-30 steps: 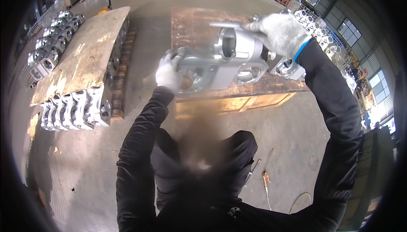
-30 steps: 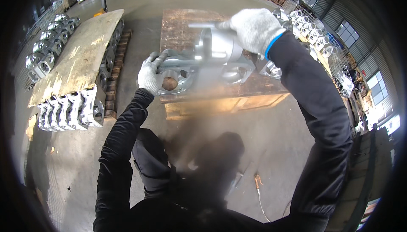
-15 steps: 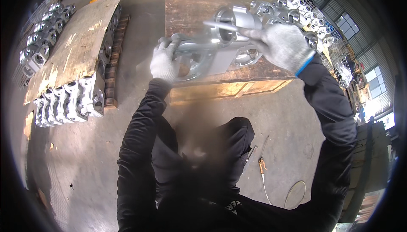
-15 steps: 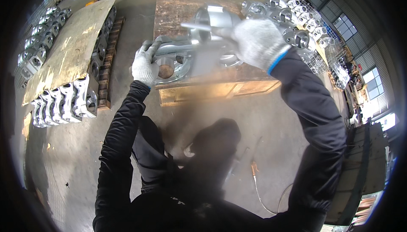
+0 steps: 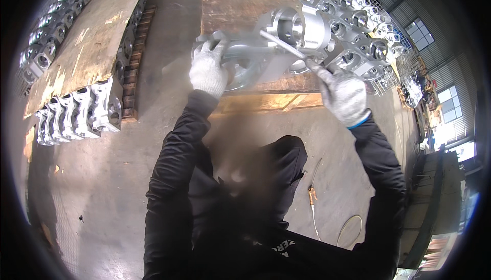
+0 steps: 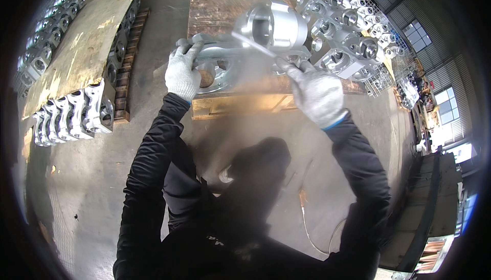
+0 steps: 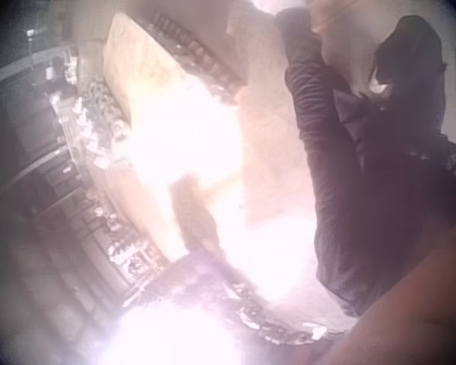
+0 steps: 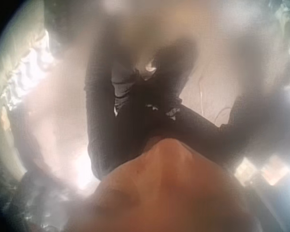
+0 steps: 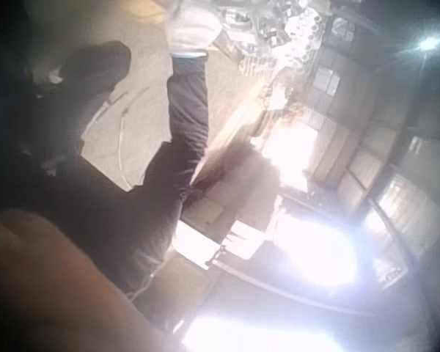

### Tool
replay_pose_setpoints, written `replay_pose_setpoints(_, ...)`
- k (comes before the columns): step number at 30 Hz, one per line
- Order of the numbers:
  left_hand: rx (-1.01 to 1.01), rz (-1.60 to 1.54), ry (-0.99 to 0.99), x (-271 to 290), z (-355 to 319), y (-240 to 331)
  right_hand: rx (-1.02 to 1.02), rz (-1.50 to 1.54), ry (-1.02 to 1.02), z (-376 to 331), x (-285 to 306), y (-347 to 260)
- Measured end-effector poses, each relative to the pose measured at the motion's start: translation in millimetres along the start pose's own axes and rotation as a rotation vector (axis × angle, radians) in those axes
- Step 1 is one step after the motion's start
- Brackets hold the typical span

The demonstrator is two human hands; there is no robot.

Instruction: The person uses a hand file to smooth the edges and surfaces of a large metal casting. They repeatedly reposition the part on a wooden workbench to access different areas, filing along edges, inside holes, and flat faces.

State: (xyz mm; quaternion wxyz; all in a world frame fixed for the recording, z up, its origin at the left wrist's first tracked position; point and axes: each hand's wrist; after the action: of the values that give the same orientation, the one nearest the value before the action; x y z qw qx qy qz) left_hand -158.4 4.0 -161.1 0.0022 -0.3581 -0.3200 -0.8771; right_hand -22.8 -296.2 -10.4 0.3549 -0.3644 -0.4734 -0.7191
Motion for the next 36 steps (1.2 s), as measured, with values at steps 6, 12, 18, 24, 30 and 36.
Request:
replay_pose_setpoints(6,-0.013,0.021,-0.007,-0.5,-0.3,-0.1,-0.005,-0.043,0.26,-7.8,-22.5,3.8)
replay_pose_setpoints(12,-0.016,-0.018,-0.003,2.8,1.6,3.6,0.013,0.093,0.098,9.8,-29.7,-0.8)
replay_pose_setpoints(18,0.028,0.043,-0.014,4.3,-1.1,5.3,-0.22,0.047,-0.117,1.6,-39.8,-11.2)
replay_pose_setpoints(24,-0.023,-0.005,-0.042,5.6,-0.1,0.1,-0.149,0.076,0.178,-3.2,-83.8,-26.2)
replay_pose_setpoints(30,-0.032,0.045,-0.038,5.1,1.1,-1.7,-0.187,0.159,0.196,5.0,-123.6,-41.0)
replay_pose_setpoints(36,-0.044,0.032,-0.04,6.1,2.1,1.0,-0.216,0.104,0.392,-12.8,-159.4,-42.6)
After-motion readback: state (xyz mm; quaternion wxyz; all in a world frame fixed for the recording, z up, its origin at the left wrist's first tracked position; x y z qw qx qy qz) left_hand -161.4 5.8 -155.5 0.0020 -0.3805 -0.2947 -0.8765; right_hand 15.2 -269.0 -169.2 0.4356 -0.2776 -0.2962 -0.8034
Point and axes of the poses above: each hand's wrist, its own z-axis towards the middle knuckle, its own x-axis out of the back of the hand, y = z × x, and after that the axes turned 6 degrees about -y, right-handed
